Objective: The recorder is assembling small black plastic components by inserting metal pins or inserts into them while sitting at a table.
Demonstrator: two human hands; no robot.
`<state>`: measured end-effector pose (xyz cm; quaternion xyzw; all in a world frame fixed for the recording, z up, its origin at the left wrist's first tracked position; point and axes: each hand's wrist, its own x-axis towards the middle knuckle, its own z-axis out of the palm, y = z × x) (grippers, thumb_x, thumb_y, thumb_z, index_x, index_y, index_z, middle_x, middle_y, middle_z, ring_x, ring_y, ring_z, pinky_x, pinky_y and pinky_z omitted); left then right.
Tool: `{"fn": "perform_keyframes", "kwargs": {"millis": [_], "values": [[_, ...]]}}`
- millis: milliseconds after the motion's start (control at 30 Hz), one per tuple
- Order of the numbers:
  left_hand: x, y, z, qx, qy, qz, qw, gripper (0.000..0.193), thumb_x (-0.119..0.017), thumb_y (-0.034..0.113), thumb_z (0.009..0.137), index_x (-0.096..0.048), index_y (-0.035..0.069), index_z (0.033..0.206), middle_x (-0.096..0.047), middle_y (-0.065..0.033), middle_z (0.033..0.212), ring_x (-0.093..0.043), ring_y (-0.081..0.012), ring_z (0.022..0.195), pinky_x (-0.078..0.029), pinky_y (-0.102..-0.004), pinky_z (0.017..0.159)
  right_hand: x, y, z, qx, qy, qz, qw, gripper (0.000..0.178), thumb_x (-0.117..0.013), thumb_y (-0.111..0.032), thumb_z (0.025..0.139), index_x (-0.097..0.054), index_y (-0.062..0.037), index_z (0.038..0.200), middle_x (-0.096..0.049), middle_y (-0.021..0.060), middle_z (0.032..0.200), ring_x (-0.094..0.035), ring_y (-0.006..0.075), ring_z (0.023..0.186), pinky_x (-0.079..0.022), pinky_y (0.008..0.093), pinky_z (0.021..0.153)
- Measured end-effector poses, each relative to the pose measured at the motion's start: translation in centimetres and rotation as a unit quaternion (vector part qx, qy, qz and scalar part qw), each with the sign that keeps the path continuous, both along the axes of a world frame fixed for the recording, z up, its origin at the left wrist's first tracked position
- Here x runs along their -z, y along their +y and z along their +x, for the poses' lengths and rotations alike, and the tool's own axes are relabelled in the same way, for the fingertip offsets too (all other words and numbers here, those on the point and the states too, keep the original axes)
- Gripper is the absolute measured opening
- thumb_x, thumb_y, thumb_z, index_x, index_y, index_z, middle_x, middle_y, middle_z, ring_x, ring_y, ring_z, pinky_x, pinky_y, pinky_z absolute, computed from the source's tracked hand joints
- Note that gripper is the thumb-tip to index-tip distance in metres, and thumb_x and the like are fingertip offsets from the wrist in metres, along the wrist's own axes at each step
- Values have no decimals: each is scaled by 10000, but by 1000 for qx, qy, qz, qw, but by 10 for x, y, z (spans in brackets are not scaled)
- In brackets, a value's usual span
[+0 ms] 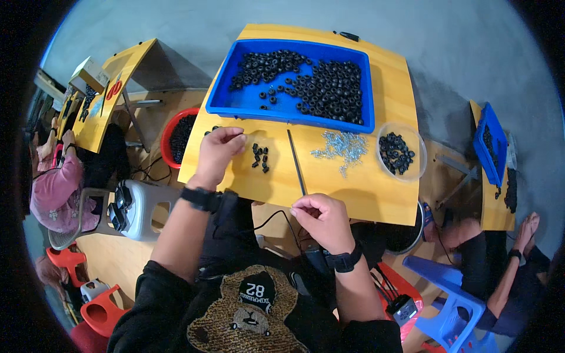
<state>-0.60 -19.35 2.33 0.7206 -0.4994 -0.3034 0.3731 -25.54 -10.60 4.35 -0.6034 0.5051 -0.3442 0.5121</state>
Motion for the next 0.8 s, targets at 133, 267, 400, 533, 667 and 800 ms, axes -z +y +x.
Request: {"fn": "perform_keyframes", "kwargs": {"millis": [133, 267, 400, 533, 667, 800], "values": [[-13, 47, 14, 87, 566, 64, 817, 215, -588, 33, 889, -604, 16, 1103, -636, -64, 981, -623, -130, 866, -530, -236, 766, -4, 1, 2, 5, -5, -21, 1000, 57, -690, -36, 786, -683, 0, 831, -631, 36, 713, -565, 77, 624, -441, 216, 574], [-8, 91, 20, 133, 648, 116, 741, 222, -583, 36, 894, -598, 36, 1116, -636, -99, 1030, -616, -147, 901, -521, -240, 791, -12, 7, 18, 5, -53, -40, 998, 76, -703, -11, 780, -688, 7, 853, -630, 41, 767, -567, 82, 674, -436, 210, 604], [7, 114, 17, 153, 717, 142, 665, 223, -596, 61, 893, -605, 58, 1116, -637, -108, 1031, -617, -143, 863, -518, -222, 753, -18, 14, 33, -14, -45, -45, 998, 86, -703, 0, 778, -689, 9, 863, -627, 43, 794, -567, 83, 691, -433, 207, 608], [11, 132, 8, 165, 765, 128, 610, 229, -595, 63, 896, -603, 63, 1124, -627, -114, 1050, -625, -152, 881, -534, -217, 760, -30, 23, 50, -41, -3, -78, 996, 100, -702, 3, 777, -691, 6, 876, -628, 47, 808, -577, 93, 710, -445, 211, 621], [18, 142, 11, 155, 803, 134, 560, 231, -561, 58, 913, -587, 46, 1142, -612, -139, 1081, -624, -166, 898, -533, -229, 784, -37, 30, 67, -43, 15, -99, 994, 121, -699, 6, 774, -688, 5, 895, -633, 57, 836, -595, 106, 731, -465, 217, 642], [18, 144, 20, 165, 829, 111, 523, 235, -537, 53, 922, -575, 29, 1153, -603, -164, 1083, -619, -169, 893, -531, -231, 784, -39, 36, 77, -35, 17, -81, 996, 141, -681, 18, 779, -683, 6, 920, -635, 63, 861, -603, 108, 747, -472, 215, 650]]}}
